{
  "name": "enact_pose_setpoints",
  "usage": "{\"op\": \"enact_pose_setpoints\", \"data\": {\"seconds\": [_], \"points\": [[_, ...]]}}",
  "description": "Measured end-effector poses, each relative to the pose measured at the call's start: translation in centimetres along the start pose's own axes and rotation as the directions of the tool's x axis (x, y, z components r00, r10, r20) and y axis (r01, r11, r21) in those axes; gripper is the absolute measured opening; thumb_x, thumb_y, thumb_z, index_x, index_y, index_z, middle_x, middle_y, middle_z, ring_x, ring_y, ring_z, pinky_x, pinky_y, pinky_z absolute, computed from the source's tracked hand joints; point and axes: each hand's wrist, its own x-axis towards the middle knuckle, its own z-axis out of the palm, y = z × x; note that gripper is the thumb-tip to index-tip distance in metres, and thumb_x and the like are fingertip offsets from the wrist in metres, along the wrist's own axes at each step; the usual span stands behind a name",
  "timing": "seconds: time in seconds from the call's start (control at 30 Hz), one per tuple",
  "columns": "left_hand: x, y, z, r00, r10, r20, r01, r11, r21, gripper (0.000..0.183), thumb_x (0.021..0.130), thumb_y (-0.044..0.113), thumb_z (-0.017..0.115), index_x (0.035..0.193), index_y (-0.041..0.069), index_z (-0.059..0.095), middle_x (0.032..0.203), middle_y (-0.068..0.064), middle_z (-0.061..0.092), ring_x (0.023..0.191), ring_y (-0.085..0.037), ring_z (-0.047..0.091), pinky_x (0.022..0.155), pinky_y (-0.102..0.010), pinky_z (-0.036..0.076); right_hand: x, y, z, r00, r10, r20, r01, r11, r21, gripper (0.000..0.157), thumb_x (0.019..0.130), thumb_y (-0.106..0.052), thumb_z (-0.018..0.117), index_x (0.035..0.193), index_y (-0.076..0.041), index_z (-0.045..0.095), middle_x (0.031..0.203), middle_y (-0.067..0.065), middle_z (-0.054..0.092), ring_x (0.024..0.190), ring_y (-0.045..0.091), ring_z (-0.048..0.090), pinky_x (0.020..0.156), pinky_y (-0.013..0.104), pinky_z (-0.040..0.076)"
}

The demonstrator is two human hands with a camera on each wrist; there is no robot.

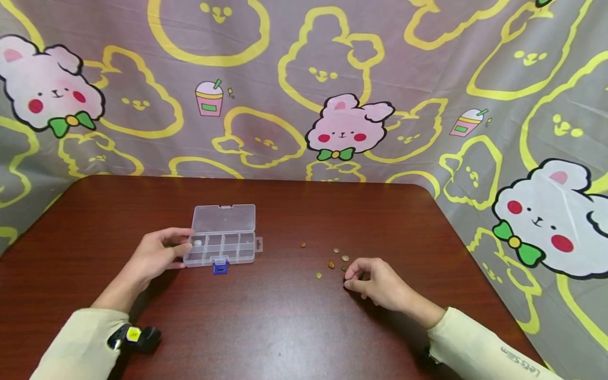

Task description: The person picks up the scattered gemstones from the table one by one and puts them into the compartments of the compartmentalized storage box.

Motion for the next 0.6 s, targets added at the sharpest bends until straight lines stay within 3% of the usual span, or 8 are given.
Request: {"op": "enact_pose_setpoints", "data": {"seconds": [0.6], "points": [[-0.10,-0.14,0.04,0.999,0.033,-0.014,-0.033,0.999,-0.017,0.040,0.101,0.006,0.059,0.138,-0.006,0.053,0.120,-0.024,0.054,0.091,-0.024,0.060,0.068,-0.031,0.060,0.55,-0.83,0.80,1.000,-0.007,0.000,0.006,0.997,0.078,0.010,0.090,-0.006,0.074,0.093,-0.008,0.065,0.076,0.003,0.063,0.051,0.017,0.053,0.035,0.025,0.040]]}}
